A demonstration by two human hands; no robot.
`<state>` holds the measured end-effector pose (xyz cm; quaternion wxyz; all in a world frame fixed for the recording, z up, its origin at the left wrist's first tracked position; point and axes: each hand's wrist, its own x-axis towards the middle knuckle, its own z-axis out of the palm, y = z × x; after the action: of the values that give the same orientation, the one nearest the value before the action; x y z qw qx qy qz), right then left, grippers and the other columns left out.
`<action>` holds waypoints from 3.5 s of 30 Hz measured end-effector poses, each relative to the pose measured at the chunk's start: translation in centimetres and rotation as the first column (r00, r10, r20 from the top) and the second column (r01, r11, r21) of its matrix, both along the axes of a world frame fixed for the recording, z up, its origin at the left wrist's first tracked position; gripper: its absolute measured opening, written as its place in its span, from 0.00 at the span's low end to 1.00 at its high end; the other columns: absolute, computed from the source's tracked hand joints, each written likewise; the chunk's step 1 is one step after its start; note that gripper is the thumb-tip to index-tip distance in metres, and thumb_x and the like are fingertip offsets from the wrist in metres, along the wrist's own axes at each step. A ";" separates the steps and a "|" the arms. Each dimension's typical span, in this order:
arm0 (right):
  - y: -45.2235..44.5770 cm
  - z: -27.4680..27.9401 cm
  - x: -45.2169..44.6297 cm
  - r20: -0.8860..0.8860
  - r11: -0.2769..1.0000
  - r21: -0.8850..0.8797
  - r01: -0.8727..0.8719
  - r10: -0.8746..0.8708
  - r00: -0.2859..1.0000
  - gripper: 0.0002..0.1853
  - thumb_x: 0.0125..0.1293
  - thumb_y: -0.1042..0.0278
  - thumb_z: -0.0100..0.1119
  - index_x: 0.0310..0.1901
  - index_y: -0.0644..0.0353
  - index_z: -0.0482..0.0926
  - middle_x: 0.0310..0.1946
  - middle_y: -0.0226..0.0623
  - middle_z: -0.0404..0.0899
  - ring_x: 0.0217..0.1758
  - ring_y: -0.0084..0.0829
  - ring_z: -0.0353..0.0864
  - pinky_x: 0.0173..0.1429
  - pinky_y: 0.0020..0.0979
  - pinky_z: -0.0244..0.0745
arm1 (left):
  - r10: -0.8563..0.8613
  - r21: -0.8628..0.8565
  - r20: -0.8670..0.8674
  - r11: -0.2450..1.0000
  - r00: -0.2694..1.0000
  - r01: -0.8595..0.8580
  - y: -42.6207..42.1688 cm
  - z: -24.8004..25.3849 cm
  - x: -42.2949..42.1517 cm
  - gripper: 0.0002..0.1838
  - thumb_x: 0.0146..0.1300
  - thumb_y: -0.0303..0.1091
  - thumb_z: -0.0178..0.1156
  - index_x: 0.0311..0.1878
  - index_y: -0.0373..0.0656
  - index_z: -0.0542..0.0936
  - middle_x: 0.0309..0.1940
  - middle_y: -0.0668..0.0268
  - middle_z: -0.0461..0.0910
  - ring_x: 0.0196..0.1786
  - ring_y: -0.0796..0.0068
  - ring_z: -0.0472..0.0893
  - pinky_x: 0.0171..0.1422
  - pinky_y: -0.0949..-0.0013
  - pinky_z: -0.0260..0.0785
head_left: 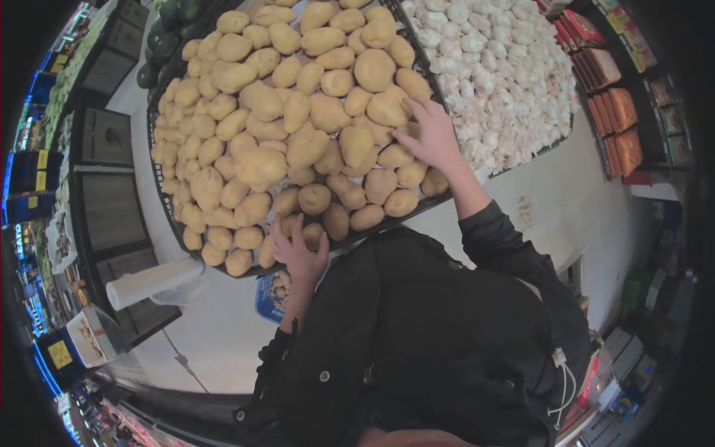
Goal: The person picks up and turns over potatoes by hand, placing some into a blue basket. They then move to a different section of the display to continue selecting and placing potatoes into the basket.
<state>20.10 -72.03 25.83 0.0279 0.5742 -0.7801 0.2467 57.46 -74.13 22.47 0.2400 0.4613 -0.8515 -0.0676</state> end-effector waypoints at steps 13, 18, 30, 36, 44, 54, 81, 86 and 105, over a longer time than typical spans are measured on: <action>-15.3 5.6 -7.7 -0.171 0.973 -0.067 -0.219 0.205 0.964 0.17 0.68 0.50 0.58 0.41 0.58 0.81 0.41 0.41 0.80 0.48 0.43 0.78 0.50 0.44 0.74 | 0.415 0.144 -0.053 0.903 0.908 -0.404 10.9 -0.8 5.4 0.19 0.63 0.43 0.62 0.56 0.49 0.80 0.70 0.45 0.64 0.71 0.44 0.65 0.69 0.43 0.60; -23.1 8.2 -5.7 -0.410 0.839 0.544 0.019 0.247 0.878 0.15 0.68 0.53 0.52 0.28 0.51 0.79 0.28 0.31 0.77 0.35 0.38 0.78 0.45 0.42 0.73 | 0.639 0.294 0.117 0.709 0.760 -0.641 17.9 -7.0 11.7 0.26 0.59 0.53 0.58 0.57 0.48 0.80 0.70 0.45 0.63 0.71 0.40 0.65 0.68 0.36 0.60; -23.2 9.1 -11.9 0.218 0.871 0.369 -0.324 0.258 0.941 0.28 0.57 0.42 0.68 0.17 0.46 0.60 0.15 0.22 0.56 0.22 0.23 0.53 0.37 0.34 0.49 | 0.891 0.500 0.427 -0.088 0.156 -0.862 31.5 -17.5 19.3 0.24 0.52 0.54 0.67 0.49 0.52 0.86 0.52 0.52 0.79 0.63 0.49 0.73 0.67 0.48 0.65; -18.9 9.8 -8.8 0.766 0.676 -0.632 -0.379 0.473 -0.435 0.47 0.49 0.39 0.68 0.66 0.62 0.69 0.65 0.51 0.72 0.68 0.53 0.71 0.73 0.65 0.59 | 0.749 0.520 0.657 -0.362 0.091 -0.773 31.4 -20.5 20.2 0.23 0.54 0.49 0.61 0.53 0.54 0.86 0.57 0.51 0.79 0.62 0.49 0.75 0.69 0.52 0.64; -8.0 4.6 17.3 0.825 0.347 -0.170 -0.923 0.562 0.060 0.23 0.67 0.43 0.56 0.43 0.57 0.67 0.45 0.44 0.84 0.44 0.42 0.82 0.47 0.42 0.71 | 0.867 0.776 0.320 -0.009 0.382 -0.630 25.1 -18.1 20.0 0.27 0.55 0.56 0.61 0.48 0.43 0.85 0.51 0.54 0.85 0.57 0.52 0.80 0.59 0.54 0.68; -19.3 10.3 -2.4 0.141 0.938 0.145 -0.315 0.296 0.945 0.28 0.64 0.42 0.58 0.56 0.56 0.84 0.53 0.36 0.86 0.55 0.37 0.83 0.59 0.38 0.75 | 0.878 0.409 -0.463 0.332 -0.120 0.850 29.8 15.5 35.4 0.22 0.70 0.42 0.50 0.65 0.54 0.72 0.64 0.69 0.73 0.68 0.73 0.68 0.74 0.61 0.58; -38.3 11.9 -5.5 -0.228 0.789 0.614 -0.002 0.180 0.957 0.23 0.69 0.57 0.48 0.61 0.59 0.75 0.65 0.50 0.72 0.73 0.50 0.61 0.69 0.57 0.60 | 0.806 0.821 0.429 -0.159 0.408 -0.548 36.6 -17.7 12.8 0.18 0.63 0.44 0.51 0.33 0.34 0.67 0.40 0.44 0.81 0.43 0.53 0.71 0.52 0.48 0.61; -40.2 10.3 -10.9 -0.096 0.955 0.206 -0.215 0.239 0.966 0.28 0.67 0.50 0.55 0.59 0.67 0.69 0.56 0.54 0.74 0.59 0.53 0.74 0.59 0.48 0.71 | 0.859 0.786 0.259 0.077 0.441 -0.613 38.7 -22.6 15.4 0.28 0.63 0.50 0.56 0.52 0.31 0.83 0.52 0.46 0.84 0.59 0.47 0.80 0.66 0.50 0.68; -28.0 12.0 -11.1 0.207 0.946 -0.242 -0.213 0.265 0.942 0.25 0.62 0.57 0.64 0.58 0.61 0.77 0.53 0.41 0.82 0.55 0.33 0.79 0.58 0.35 0.72 | 0.900 0.854 0.401 -0.298 0.173 -0.427 38.1 -9.8 12.0 0.26 0.63 0.48 0.58 0.59 0.42 0.81 0.57 0.56 0.83 0.61 0.57 0.80 0.68 0.57 0.69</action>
<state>8.95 -100.01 37.85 -0.0334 0.6251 -0.6703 0.3985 69.45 -36.03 12.67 0.1152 0.8805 -0.1000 -0.4488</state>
